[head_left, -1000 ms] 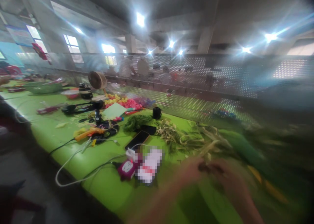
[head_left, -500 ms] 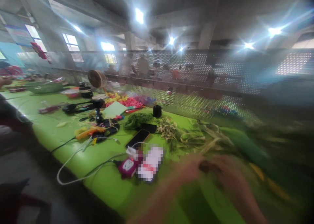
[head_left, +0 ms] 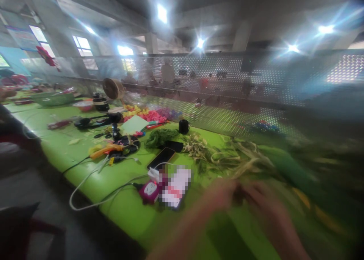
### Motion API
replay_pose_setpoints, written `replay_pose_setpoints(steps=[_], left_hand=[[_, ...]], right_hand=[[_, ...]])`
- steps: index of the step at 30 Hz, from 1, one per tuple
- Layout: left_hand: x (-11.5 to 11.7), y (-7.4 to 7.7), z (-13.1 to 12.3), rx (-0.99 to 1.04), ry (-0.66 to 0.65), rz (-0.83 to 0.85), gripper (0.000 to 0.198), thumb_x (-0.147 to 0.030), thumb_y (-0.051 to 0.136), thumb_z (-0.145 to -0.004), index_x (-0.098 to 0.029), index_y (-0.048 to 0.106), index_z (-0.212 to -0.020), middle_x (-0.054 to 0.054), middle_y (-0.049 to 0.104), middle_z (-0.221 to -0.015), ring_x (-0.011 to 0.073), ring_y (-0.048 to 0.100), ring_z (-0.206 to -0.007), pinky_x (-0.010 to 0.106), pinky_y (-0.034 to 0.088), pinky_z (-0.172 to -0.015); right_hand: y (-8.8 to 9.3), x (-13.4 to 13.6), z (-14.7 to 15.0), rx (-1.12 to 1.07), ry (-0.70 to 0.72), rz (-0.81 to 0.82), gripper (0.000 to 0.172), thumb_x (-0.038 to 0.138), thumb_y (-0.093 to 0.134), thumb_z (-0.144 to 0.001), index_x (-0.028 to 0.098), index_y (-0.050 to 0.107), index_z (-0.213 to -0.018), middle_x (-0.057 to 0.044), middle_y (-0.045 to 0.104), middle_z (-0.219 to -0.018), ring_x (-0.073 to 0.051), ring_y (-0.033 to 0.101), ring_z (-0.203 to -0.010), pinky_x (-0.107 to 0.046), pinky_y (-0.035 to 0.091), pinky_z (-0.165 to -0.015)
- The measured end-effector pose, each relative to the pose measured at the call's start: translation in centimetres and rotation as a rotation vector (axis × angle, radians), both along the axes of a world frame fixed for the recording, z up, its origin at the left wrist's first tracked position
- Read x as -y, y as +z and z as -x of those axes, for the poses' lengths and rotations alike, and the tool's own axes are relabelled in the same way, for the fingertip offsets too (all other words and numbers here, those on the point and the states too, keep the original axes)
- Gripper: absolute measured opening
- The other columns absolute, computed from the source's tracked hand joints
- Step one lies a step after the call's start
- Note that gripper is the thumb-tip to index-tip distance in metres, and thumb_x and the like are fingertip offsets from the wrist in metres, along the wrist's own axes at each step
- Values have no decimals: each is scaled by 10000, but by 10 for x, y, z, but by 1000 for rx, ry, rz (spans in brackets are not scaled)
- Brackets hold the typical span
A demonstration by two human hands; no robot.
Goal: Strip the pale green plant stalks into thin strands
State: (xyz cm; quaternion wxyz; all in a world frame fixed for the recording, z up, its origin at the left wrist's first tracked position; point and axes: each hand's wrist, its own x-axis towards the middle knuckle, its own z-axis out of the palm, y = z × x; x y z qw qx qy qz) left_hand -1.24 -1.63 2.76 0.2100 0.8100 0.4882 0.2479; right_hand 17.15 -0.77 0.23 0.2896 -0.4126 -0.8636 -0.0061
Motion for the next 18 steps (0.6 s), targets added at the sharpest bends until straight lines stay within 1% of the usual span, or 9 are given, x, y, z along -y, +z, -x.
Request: replay_pose_setpoints(steps=[5, 9, 11, 15, 18], left_hand=[[-1, 1, 2, 25, 14, 6, 71, -243, 597, -702, -204, 655, -713, -5, 578, -611, 120, 486, -533, 227, 272, -499], [0, -3, 3, 58, -1, 5, 66, -240, 609, -700, -204, 660, -724, -13, 606, -641, 117, 513, -574, 214, 284, -519], [0, -4, 3, 58, -6, 16, 102, -258, 615, -692, -205, 669, -762, -13, 617, -661, 119, 514, -588, 210, 284, -519], [0, -5, 3, 78, -16, 31, 198, -266, 621, -682, -204, 688, -858, -14, 633, -697, 107, 489, -575, 206, 294, -528], [0, -4, 4, 75, -9, 76, 237, -285, 625, -688, -215, 704, -899, -12, 643, -694, 107, 481, -557, 209, 296, -524]], right_hand=[[8, 6, 5, -116, 41, 65, 235, 280, 449, -888, 284, 670, -966, -67, 670, -996, -209, 632, -898, -322, 496, -767], [7, 5, 4, -175, 1, 160, 229, 337, 446, -888, 283, 651, -976, -53, 698, -976, -215, 649, -877, -341, 499, -776], [6, 5, 3, -195, -7, 196, 220, 349, 458, -882, 284, 646, -974, -43, 705, -970, -215, 653, -880, -341, 500, -784], [7, 6, 4, -240, 20, 250, 204, 344, 484, -874, 288, 636, -999, -29, 715, -1002, -210, 663, -901, -333, 501, -805], [9, 8, 4, -281, -1, 324, 228, 371, 496, -868, 279, 620, -1035, -36, 729, -999, -215, 678, -882, -337, 511, -797]])
